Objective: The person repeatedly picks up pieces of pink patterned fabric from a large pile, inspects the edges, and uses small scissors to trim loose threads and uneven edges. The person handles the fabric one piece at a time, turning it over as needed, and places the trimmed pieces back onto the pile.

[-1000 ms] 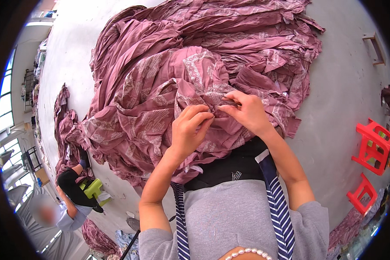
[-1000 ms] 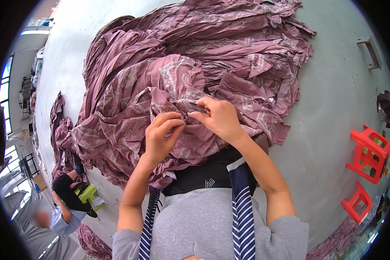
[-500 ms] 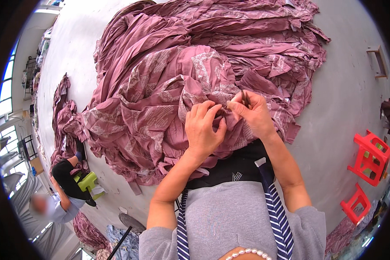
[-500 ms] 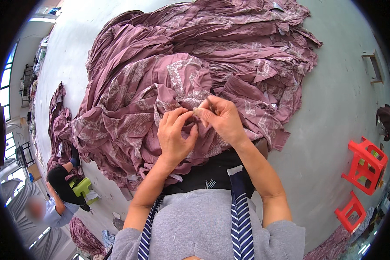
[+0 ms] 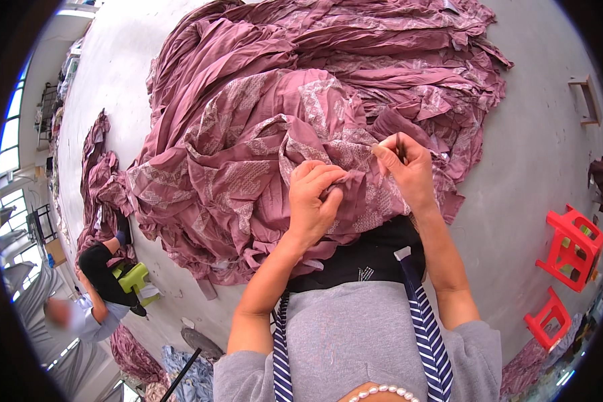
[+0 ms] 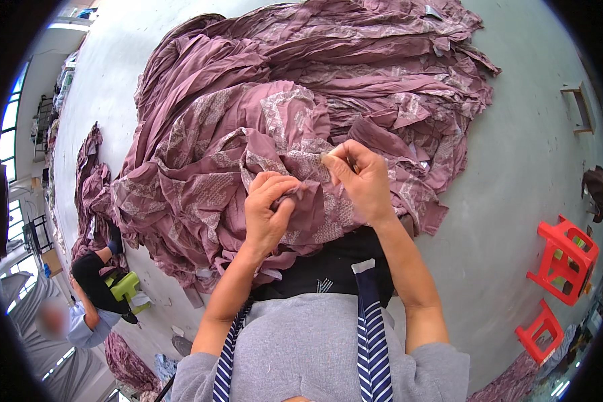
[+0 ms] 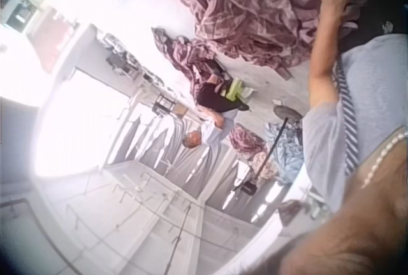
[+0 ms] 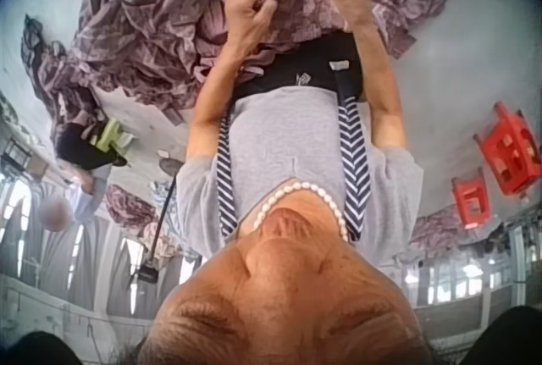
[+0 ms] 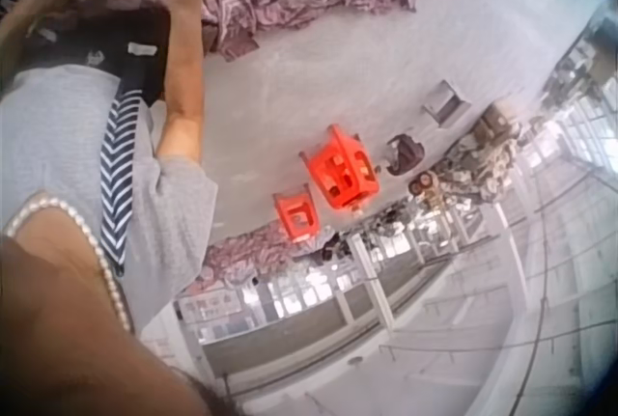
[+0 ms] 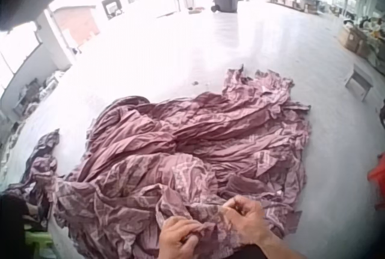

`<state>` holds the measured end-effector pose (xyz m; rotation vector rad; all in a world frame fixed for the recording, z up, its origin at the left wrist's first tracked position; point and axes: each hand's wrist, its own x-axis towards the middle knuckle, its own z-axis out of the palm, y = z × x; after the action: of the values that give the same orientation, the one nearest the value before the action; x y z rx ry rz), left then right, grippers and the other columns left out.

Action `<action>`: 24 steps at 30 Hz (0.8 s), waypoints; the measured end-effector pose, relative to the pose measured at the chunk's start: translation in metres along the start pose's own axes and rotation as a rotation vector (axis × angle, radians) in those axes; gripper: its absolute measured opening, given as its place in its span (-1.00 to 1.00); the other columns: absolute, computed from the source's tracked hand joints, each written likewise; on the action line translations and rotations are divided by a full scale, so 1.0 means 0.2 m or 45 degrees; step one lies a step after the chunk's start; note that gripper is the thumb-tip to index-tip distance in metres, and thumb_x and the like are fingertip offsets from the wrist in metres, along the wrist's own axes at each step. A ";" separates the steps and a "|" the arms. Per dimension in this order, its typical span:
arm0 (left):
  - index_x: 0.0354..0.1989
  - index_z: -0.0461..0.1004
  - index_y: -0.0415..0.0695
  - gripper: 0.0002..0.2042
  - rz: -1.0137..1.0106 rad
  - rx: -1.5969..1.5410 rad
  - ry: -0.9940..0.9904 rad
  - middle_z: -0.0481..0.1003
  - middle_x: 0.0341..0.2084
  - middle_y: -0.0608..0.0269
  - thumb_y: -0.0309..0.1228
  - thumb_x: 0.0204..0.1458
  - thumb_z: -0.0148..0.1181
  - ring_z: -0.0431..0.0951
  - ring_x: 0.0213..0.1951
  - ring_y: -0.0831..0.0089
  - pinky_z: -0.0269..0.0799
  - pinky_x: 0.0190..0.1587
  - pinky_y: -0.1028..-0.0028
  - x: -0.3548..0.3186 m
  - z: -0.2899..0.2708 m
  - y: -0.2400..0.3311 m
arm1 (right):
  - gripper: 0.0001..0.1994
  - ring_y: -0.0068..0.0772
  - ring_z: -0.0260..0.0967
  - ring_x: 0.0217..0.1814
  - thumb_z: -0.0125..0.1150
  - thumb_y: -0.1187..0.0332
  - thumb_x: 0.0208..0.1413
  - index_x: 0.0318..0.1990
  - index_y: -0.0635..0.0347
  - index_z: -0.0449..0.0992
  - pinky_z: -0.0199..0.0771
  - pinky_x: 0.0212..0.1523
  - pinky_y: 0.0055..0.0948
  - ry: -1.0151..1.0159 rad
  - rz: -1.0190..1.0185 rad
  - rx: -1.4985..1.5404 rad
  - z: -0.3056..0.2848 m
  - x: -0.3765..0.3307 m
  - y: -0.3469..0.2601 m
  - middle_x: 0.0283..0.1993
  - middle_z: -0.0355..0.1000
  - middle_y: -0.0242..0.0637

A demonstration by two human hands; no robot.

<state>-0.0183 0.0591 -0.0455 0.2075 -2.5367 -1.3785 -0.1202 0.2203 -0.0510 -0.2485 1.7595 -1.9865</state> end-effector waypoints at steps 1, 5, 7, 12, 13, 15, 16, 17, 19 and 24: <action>-0.37 0.56 -0.23 -0.78 -0.024 -0.073 -0.060 0.55 -0.39 0.23 -0.65 -0.22 0.04 0.45 -0.19 0.32 0.33 -0.05 0.41 0.01 -0.03 0.02 | -0.87 -0.67 0.30 -0.58 0.19 0.37 0.17 -0.32 0.24 0.44 0.20 -0.55 -0.62 -0.004 -0.011 -0.352 -0.03 -0.01 -0.01 -0.57 0.37 -0.43; -0.36 0.58 -0.18 -0.81 -0.206 -0.332 -0.130 0.53 -0.43 0.25 -0.58 -0.16 0.07 0.42 -0.25 0.34 0.30 -0.07 0.41 -0.01 -0.06 -0.02 | -0.75 -0.42 0.39 -0.53 0.20 0.29 0.15 -0.16 0.26 0.37 0.34 -0.49 -0.48 -0.073 -0.267 -0.761 -0.04 -0.11 -0.07 -0.47 0.39 -0.24; -0.35 0.59 -0.18 -0.82 -0.300 -0.395 -0.145 0.52 -0.43 0.25 -0.56 -0.11 0.08 0.42 -0.24 0.38 0.30 -0.09 0.44 -0.01 -0.08 -0.02 | -0.76 -0.43 0.40 -0.52 0.21 0.30 0.15 -0.16 0.26 0.38 0.37 -0.48 -0.49 -0.141 -0.152 -0.657 -0.02 -0.17 -0.08 -0.47 0.40 -0.25; -0.33 0.60 -0.18 -0.83 -0.379 -0.467 -0.184 0.49 -0.44 0.27 -0.54 -0.05 0.08 0.40 -0.25 0.44 0.29 -0.12 0.49 0.00 -0.10 -0.02 | -0.77 -0.45 0.47 -0.45 0.26 0.35 0.11 -0.17 0.27 0.39 0.42 -0.43 -0.49 -0.312 -0.053 -0.379 0.04 -0.23 -0.02 -0.46 0.45 -0.22; -0.32 0.60 -0.18 -0.83 -0.388 -0.457 -0.193 0.48 -0.44 0.27 -0.54 -0.05 0.08 0.40 -0.26 0.44 0.29 -0.13 0.49 0.00 -0.10 -0.01 | -0.76 -0.38 0.49 -0.44 0.28 0.35 0.09 -0.19 0.28 0.39 0.44 -0.43 -0.46 -0.314 -0.013 -0.426 0.05 -0.23 -0.02 -0.44 0.47 -0.21; -0.32 0.60 -0.19 -0.82 -0.392 -0.437 -0.211 0.47 -0.45 0.27 -0.54 -0.05 0.08 0.40 -0.28 0.44 0.30 -0.15 0.48 0.01 -0.10 -0.01 | -0.76 -0.34 0.49 -0.46 0.29 0.34 0.08 -0.21 0.27 0.40 0.44 -0.44 -0.45 -0.219 -0.083 -0.538 0.08 -0.21 -0.01 -0.45 0.46 -0.21; -0.31 0.60 -0.19 -0.82 -0.387 -0.427 -0.222 0.46 -0.45 0.27 -0.54 -0.05 0.08 0.40 -0.29 0.44 0.30 -0.16 0.48 0.01 -0.10 -0.01 | -0.76 -0.32 0.48 -0.47 0.30 0.33 0.07 -0.22 0.27 0.40 0.44 -0.45 -0.44 -0.171 -0.117 -0.594 0.09 -0.21 -0.01 -0.46 0.46 -0.21; -0.31 0.60 -0.20 -0.82 -0.384 -0.415 -0.229 0.45 -0.46 0.27 -0.54 -0.06 0.08 0.40 -0.30 0.44 0.31 -0.17 0.48 0.00 -0.11 -0.01 | -0.76 -0.31 0.47 -0.48 0.30 0.33 0.06 -0.23 0.26 0.40 0.43 -0.46 -0.43 -0.140 -0.171 -0.622 0.11 -0.20 -0.01 -0.46 0.45 -0.21; -0.31 0.59 -0.21 -0.82 -0.361 -0.384 -0.234 0.44 -0.47 0.26 -0.53 -0.07 0.08 0.40 -0.32 0.43 0.31 -0.20 0.48 0.01 -0.11 -0.01 | -0.76 -0.28 0.46 -0.50 0.31 0.33 0.05 -0.24 0.24 0.41 0.42 -0.48 -0.42 -0.078 -0.279 -0.678 0.13 -0.19 -0.02 -0.47 0.44 -0.21; -0.34 0.56 -0.25 -0.82 -0.378 -0.336 -0.244 0.41 -0.50 0.22 -0.52 -0.09 0.08 0.40 -0.36 0.41 0.31 -0.26 0.46 0.00 -0.10 -0.02 | -0.78 -0.30 0.44 -0.52 0.32 0.36 0.02 -0.25 0.22 0.42 0.40 -0.52 -0.41 -0.097 -0.469 -0.768 0.15 -0.17 -0.01 -0.49 0.43 -0.23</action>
<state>-0.0124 0.0410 -0.0377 0.4352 -2.5122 -1.9123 -0.0779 0.2099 -0.0386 -0.8846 2.3527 -1.5742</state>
